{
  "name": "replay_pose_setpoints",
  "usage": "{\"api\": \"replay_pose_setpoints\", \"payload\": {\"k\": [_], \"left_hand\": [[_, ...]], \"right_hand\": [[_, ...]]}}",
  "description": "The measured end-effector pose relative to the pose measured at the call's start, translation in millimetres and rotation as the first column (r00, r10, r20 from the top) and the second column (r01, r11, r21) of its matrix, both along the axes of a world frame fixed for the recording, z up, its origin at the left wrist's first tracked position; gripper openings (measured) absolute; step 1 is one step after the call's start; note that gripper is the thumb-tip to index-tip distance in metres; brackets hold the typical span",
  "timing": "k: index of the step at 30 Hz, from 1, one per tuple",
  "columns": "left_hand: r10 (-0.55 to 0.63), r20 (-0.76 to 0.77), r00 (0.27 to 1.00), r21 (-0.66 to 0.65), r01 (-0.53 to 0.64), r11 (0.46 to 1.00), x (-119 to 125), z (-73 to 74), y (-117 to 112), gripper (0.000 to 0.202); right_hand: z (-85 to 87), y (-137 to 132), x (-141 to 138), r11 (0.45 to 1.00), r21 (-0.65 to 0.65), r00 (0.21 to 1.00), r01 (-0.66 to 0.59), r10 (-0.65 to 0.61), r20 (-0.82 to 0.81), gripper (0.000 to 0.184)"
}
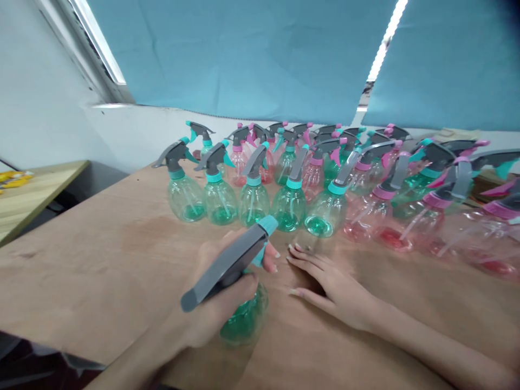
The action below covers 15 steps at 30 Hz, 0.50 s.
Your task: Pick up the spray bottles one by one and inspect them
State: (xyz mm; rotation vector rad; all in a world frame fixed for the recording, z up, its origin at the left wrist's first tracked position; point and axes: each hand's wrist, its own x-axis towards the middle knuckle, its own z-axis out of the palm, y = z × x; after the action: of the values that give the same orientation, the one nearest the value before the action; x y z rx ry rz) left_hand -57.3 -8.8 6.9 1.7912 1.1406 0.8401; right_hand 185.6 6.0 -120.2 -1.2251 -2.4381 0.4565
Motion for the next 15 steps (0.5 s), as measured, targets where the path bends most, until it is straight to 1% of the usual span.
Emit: {"api": "replay_pose_setpoints", "payload": {"k": [3,5,7,10,13,15], "left_hand": [[0.099,-0.048,0.994,0.014,-0.099,0.995,-2.0,-1.1,-2.0,0.040],[0.131,-0.088,0.987,0.016,-0.131,0.991,-3.1,-3.4,-2.0,0.038],[0.113,-0.070,0.991,0.008,-0.113,0.994,-3.1,-6.4,-0.9,0.038],[0.061,0.022,0.998,-0.015,-0.061,0.998,-1.4,-9.7,1.9,0.042],[0.022,0.086,0.996,-0.060,-0.017,0.998,0.5,-10.1,4.5,0.048],[0.004,0.102,0.995,-0.058,0.002,0.998,1.4,-9.2,5.5,0.050]], "right_hand": [[-0.7,0.1,0.6,1.000,-0.004,1.000,0.009,-0.009,-0.015,0.061],[-0.5,-0.1,1.0,1.000,-0.013,1.000,0.011,-0.011,-0.014,0.062],[0.2,-0.2,0.8,1.000,-0.021,1.000,0.009,-0.009,-0.003,0.063],[1.6,-0.1,0.0,1.000,-0.022,1.000,0.005,-0.004,0.014,0.063],[2.4,0.3,-0.6,1.000,-0.016,1.000,0.004,-0.004,0.008,0.061],[2.6,0.3,-0.5,1.000,-0.013,1.000,0.005,-0.005,-0.004,0.060]]}}
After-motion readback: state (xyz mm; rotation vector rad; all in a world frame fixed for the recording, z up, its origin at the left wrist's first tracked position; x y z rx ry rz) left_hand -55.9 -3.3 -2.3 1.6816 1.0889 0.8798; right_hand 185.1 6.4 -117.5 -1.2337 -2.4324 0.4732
